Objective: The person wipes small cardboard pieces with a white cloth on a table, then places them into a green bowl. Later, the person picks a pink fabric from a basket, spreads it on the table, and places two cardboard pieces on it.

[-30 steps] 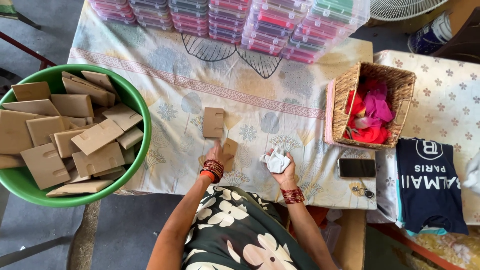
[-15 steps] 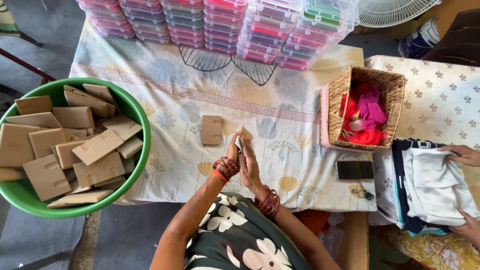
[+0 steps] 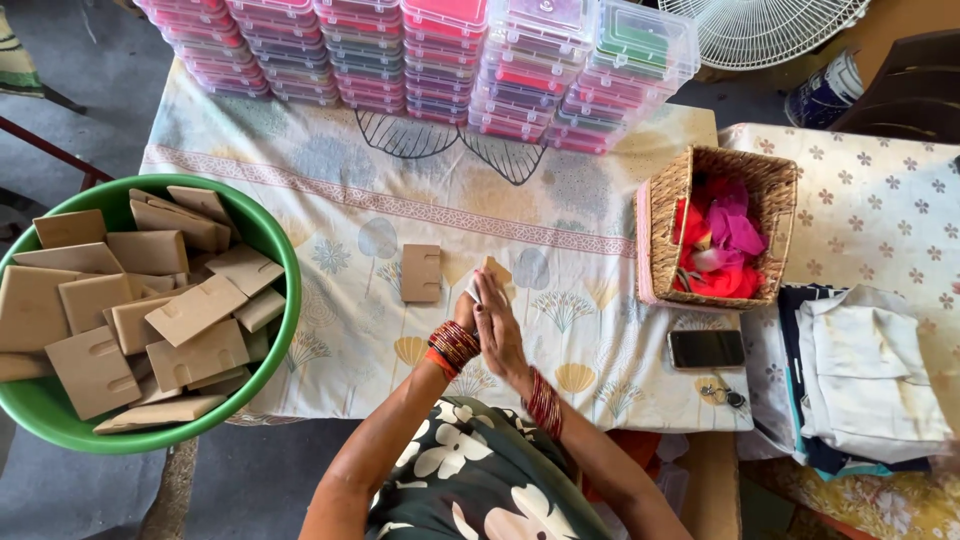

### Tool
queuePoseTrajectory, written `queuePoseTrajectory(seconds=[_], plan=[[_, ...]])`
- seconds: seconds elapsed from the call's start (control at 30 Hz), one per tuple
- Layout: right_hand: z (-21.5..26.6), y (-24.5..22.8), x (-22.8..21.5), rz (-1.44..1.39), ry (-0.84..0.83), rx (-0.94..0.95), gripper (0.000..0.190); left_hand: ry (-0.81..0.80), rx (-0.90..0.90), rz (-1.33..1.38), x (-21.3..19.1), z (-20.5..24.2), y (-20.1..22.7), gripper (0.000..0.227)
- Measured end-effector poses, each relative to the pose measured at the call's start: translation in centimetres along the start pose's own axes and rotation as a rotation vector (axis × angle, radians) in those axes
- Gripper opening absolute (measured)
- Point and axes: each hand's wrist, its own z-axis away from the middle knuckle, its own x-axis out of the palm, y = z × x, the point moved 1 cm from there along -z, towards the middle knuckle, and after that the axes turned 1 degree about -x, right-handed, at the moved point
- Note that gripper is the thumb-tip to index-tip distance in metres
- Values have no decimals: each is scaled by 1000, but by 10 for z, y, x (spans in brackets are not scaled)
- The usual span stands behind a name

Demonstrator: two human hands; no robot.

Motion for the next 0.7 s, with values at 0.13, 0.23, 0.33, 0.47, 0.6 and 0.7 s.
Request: queuePoseTrajectory(seconds=[0.13, 0.23, 0.33, 0.47, 0.6, 0.7], plan=[[-35, 51, -8, 239, 23, -73, 54, 4, -152, 116, 103, 77, 47, 57], [-48, 52, -12, 250, 104, -9, 53, -50, -195, 160, 130, 91, 59, 59], [-32, 11, -9, 12, 78, 304, 57, 27, -203, 101, 93, 60, 47, 62], [3, 2, 5, -63, 2, 84, 54, -79, 22, -14, 10, -5, 9, 56], [-25, 19, -13, 63, 33, -111, 52, 4, -115, 109, 93, 66, 46, 55], [-41, 40, -17, 197, 161, -101, 53, -44, -181, 138, 144, 98, 72, 55]])
